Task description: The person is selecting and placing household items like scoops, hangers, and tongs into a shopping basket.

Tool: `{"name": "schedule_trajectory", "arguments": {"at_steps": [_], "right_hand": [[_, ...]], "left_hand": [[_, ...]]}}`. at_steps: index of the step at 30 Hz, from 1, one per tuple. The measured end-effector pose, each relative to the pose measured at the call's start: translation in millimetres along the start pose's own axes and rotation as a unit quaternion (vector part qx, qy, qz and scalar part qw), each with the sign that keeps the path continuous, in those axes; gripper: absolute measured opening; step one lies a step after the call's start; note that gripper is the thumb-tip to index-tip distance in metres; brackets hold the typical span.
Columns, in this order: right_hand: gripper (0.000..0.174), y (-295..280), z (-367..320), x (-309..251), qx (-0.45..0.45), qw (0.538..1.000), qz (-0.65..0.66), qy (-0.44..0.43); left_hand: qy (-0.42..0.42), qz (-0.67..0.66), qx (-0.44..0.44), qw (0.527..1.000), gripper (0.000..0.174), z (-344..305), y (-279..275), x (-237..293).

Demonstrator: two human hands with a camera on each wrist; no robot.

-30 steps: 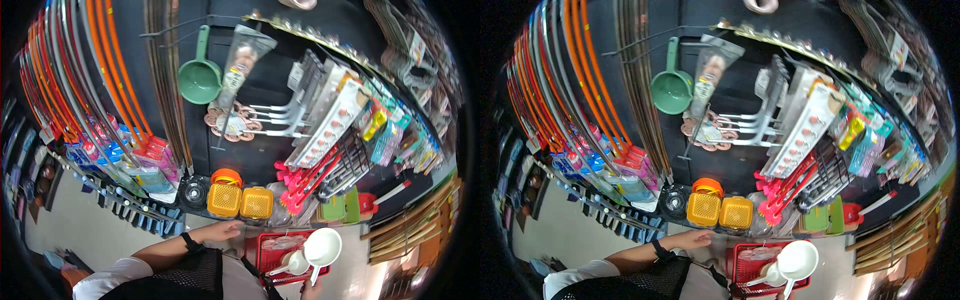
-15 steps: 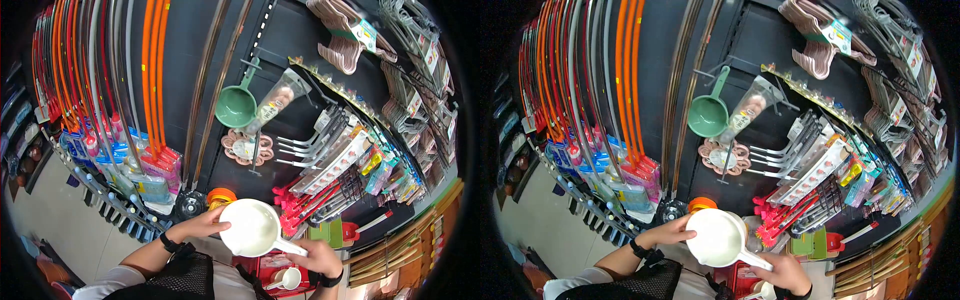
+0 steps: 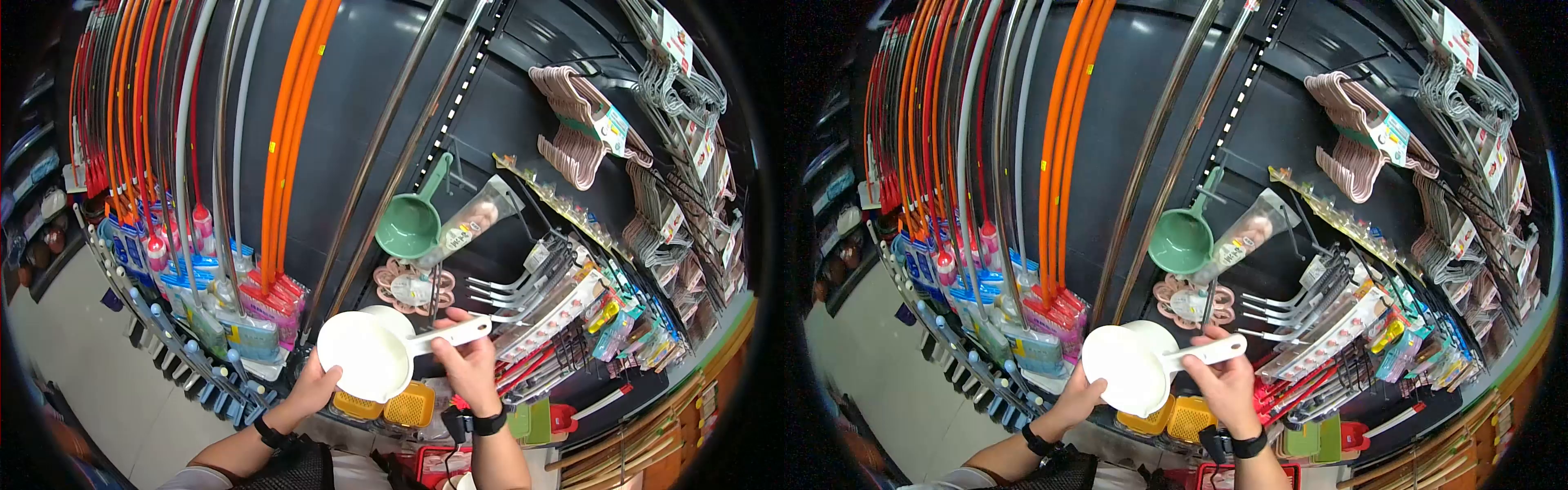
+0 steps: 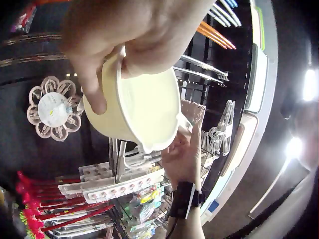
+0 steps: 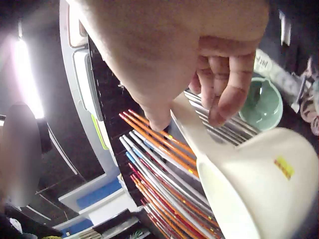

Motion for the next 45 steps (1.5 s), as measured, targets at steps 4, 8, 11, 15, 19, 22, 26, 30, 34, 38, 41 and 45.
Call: {"name": "schedule_trajectory", "arguments": {"at_steps": [4,8,11,15,19,22,26,30,34,38,41,45], "right_hand": [[0.037,23.1,35.4,8.4,-0.02,0.997,0.067,-0.025],[0.024,23.3,74.0,-21.2,-0.039,0.994,-0.062,-0.084],[0.024,21.9,102.0,-42.3,-0.064,0.988,-0.059,-0.128],[0.024,20.4,130.5,-48.1,-0.101,0.984,-0.051,-0.138],[0.029,17.4,146.6,-48.6,-0.106,0.979,-0.08,-0.154],[0.029,21.1,150.7,-57.3,-0.127,0.975,-0.085,-0.163],[0.03,21.2,161.9,-55.0,-0.143,0.969,-0.109,-0.171],[0.029,16.8,181.8,-36.9,-0.154,0.977,-0.067,-0.132],[0.028,10.2,206.0,-22.1,-0.147,0.98,-0.06,-0.12],[0.027,-8.9,231.2,-14.9,-0.121,0.981,-0.098,-0.116],[0.026,-20.1,253.0,-3.7,-0.112,0.983,-0.09,-0.117],[0.027,-37.4,274.0,0.8,-0.076,0.984,-0.114,-0.117]], "left_hand": [[0.015,-0.044,0.026,0.999,0.051,16.0,17.1,30.4],[0.057,-0.054,0.024,0.997,0.048,34.0,24.2,39.2],[0.021,-0.047,-0.011,0.999,0.046,49.7,27.1,36.1],[0.029,-0.025,-0.003,0.999,0.046,65.0,27.1,43.7],[0.033,0.005,-0.004,0.999,0.047,74.3,31.1,50.7],[0.04,0.008,-0.004,0.999,0.047,77.3,32.7,46.6],[0.045,0.004,-0.006,0.999,0.046,83.6,32.7,42.7],[0.014,0.031,-0.019,0.999,0.045,96.1,25.7,35.9],[-0.025,0.031,-0.039,0.998,0.043,118.2,21.9,30.7],[-0.022,0.015,-0.058,0.998,0.045,151.9,18.4,26.8],[-0.04,0.004,-0.06,0.997,0.043,181.8,14.3,16.2],[-0.067,-0.002,-0.053,0.996,0.047,211.3,20.5,11.7]]}}
Point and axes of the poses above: each hand's wrist, its own z-axis towards the middle knuckle, its own y-axis out of the palm, x = y × z, the point moved 10 cm from there along z, towards the middle knuckle, and after that the axes turned 12 degrees about -x, right-handed, at the moved point
